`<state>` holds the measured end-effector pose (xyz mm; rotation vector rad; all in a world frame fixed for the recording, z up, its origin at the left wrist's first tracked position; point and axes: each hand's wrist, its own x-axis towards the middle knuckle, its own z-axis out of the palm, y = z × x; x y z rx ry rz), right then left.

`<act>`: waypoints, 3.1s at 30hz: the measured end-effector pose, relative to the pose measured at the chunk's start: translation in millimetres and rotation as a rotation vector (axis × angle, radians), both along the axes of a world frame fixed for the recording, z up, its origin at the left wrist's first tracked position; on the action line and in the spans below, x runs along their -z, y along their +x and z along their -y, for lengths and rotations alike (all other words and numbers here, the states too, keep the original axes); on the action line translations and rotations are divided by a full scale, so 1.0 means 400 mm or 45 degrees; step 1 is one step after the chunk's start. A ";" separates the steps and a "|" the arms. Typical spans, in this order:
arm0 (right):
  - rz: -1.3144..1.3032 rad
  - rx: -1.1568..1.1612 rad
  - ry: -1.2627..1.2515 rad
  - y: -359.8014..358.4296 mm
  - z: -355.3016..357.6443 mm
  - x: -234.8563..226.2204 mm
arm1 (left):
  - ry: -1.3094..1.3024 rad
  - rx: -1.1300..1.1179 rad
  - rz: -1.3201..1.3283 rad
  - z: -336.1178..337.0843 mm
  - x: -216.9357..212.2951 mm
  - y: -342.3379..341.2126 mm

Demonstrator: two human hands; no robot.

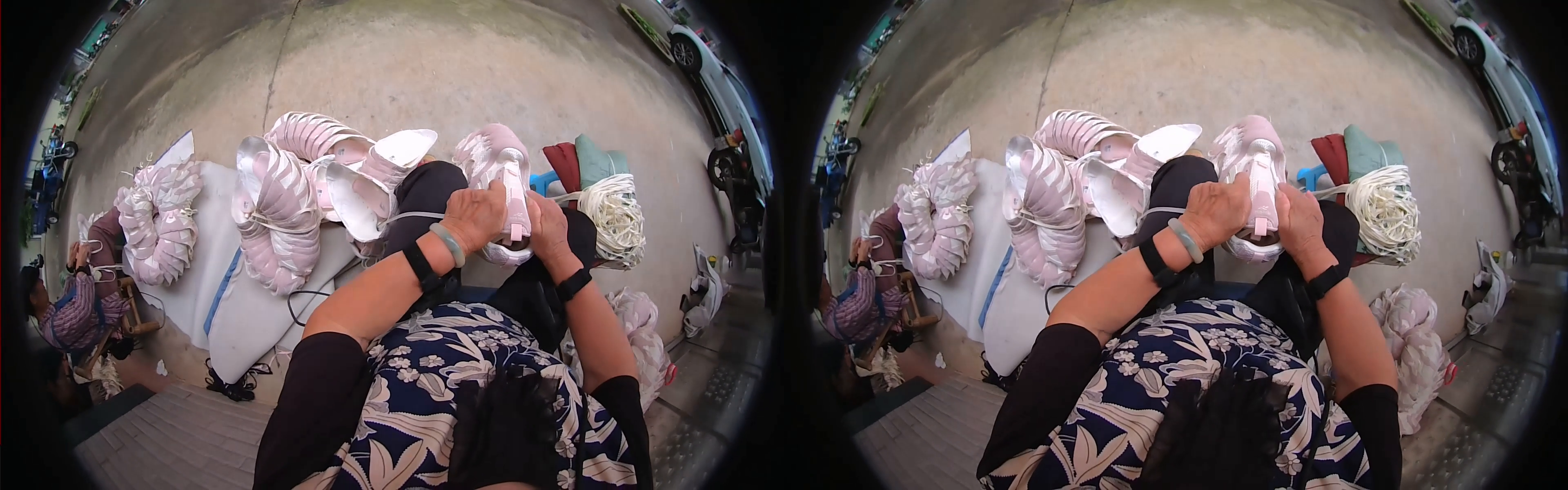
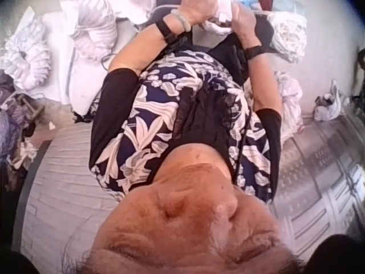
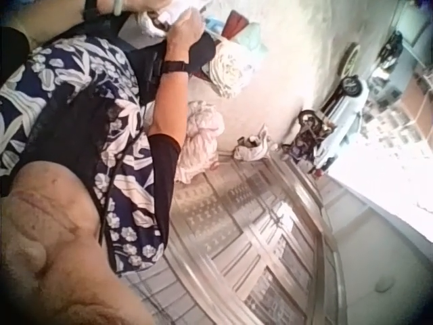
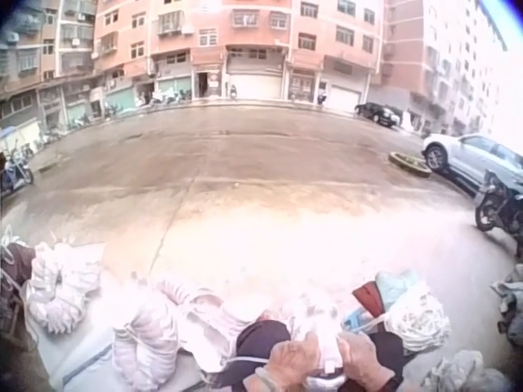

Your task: The recorder is lacing several pairs of white and pink athletic shoes while seated.

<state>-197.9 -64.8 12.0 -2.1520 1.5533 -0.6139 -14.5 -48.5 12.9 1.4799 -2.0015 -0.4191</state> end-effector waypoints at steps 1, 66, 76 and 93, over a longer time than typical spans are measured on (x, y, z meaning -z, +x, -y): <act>-0.181 -0.088 -0.129 0.004 -0.002 0.003 | 0.019 0.002 0.019 -0.006 0.003 0.001; -0.302 0.875 -0.111 -0.461 0.174 0.265 | -0.209 0.609 0.400 0.046 -0.050 -0.113; -0.113 1.068 -0.040 -0.438 0.196 0.248 | -0.217 0.605 0.386 0.038 -0.053 -0.108; 0.561 -0.348 -0.229 -0.137 -0.023 -0.163 | 0.213 0.706 -0.437 0.064 -0.134 -0.163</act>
